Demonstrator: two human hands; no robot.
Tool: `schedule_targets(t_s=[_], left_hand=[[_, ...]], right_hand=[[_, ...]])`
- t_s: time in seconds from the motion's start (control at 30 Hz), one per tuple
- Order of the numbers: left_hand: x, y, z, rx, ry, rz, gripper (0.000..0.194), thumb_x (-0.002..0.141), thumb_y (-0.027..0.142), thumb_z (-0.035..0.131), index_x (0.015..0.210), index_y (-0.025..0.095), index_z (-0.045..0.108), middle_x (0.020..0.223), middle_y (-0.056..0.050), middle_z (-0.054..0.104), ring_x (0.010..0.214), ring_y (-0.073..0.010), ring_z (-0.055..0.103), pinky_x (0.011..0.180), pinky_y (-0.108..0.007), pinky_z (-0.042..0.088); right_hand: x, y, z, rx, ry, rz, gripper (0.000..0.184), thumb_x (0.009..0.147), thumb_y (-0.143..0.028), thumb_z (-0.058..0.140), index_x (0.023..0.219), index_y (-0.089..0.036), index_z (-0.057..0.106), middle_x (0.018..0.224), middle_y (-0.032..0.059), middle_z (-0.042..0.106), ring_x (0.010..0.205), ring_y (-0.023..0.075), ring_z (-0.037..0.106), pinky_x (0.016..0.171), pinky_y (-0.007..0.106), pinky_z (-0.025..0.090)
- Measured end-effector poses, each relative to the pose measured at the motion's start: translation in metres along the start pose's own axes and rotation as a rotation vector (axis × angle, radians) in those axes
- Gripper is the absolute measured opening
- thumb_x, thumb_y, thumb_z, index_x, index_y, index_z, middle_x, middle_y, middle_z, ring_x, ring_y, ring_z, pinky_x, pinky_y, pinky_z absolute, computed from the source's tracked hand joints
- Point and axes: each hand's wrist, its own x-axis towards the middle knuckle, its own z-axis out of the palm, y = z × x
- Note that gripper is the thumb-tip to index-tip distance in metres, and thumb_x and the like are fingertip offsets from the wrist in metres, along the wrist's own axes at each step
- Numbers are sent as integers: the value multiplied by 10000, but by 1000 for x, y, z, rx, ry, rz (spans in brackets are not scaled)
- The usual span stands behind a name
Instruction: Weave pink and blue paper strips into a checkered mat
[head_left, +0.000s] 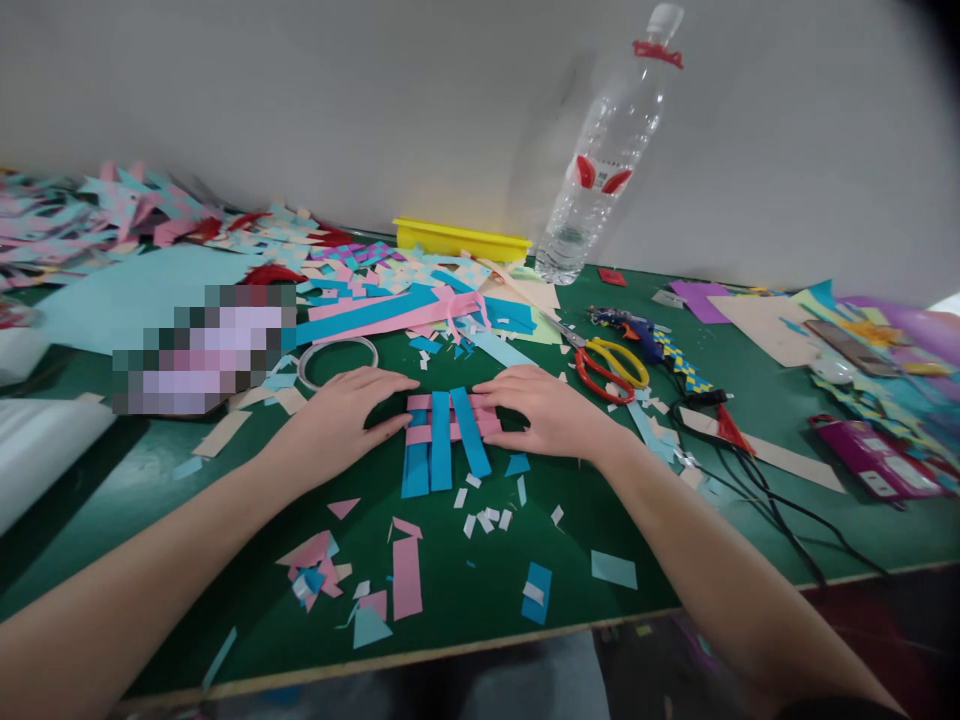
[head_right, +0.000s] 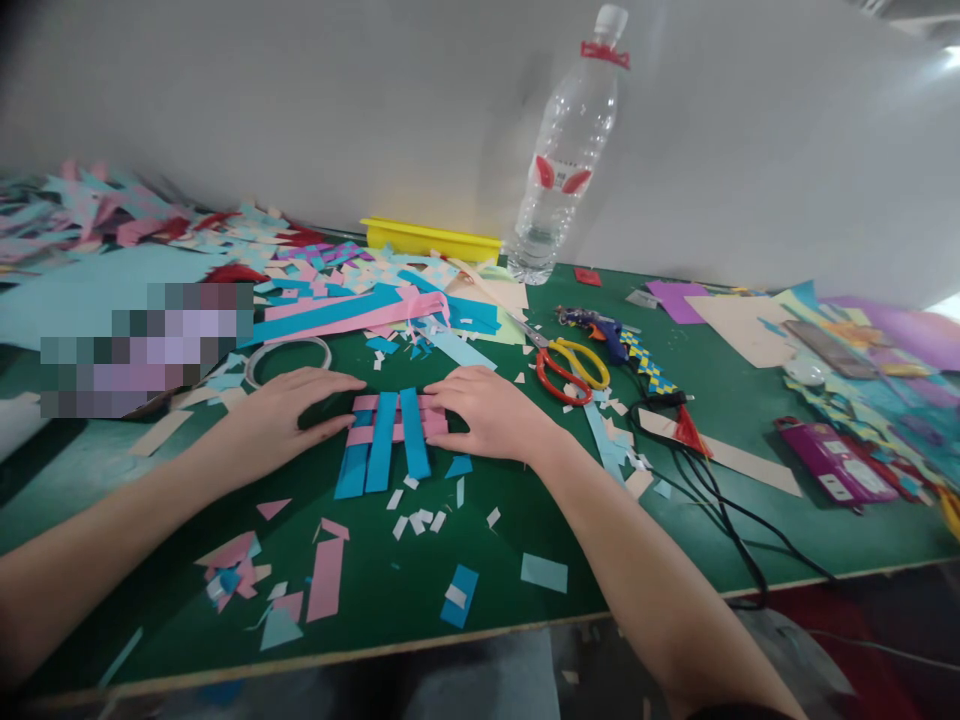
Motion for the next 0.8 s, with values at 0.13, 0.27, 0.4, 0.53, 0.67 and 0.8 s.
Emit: schedule_targets(t_s=[0.13,0.27,0.4,0.53,0.67,0.8], left_hand=[[1,0,1,-10,14,11,555,962,611,369,1252,206,615,1233,-115,667,1167,-310,579,1045,-530,426],[3,1,1,-20,26,7,509,967,587,382,1191,216,647,1189,-106,686,1140,-309,591,1023,-513,440],[4,-1,2,-32,32,23,482,969,571,396,1180,217,647,1170,-105,690,1112,-295,597,1011,-512,444],[3,-1,2,-32,34,28,473,971,565,399,1175,222,652,1177,-98,688,1112,-287,596,1004,-500,452],[1,5,0,-38,60,35,496,952,593,422,1179,218,654,1210,-103,671,1147,-297,585,1016,-485,443],[0,10,-1,-54,38,70,544,898,647,500,1199,219,647,1236,-94,657,1155,-308,585,1009,-485,444]], right_hand=[[1,-1,-1,-10,-5,-3,457,923,-464,578,1278,-182,625,1323,97,641,1201,261,570,1035,468,432],[1,-1,0,-18,-6,1,465,926,-470,573,1281,-174,621,1328,88,638,1214,253,565,1051,449,425],[1,-1,0,-12,-11,5,468,929,-474,565,1296,-187,610,1337,88,633,1224,256,560,1049,458,428],[0,-1,0,-21,-3,3,463,930,-472,563,1292,-188,613,1339,89,631,1226,259,560,1048,459,429],[0,-2,0,-37,31,-20,450,932,-465,563,1267,-172,630,1304,89,655,1191,253,577,1043,449,430],[1,-6,0,-54,162,-26,325,974,-350,495,1136,-146,689,1195,82,712,1091,225,626,1026,427,437]])
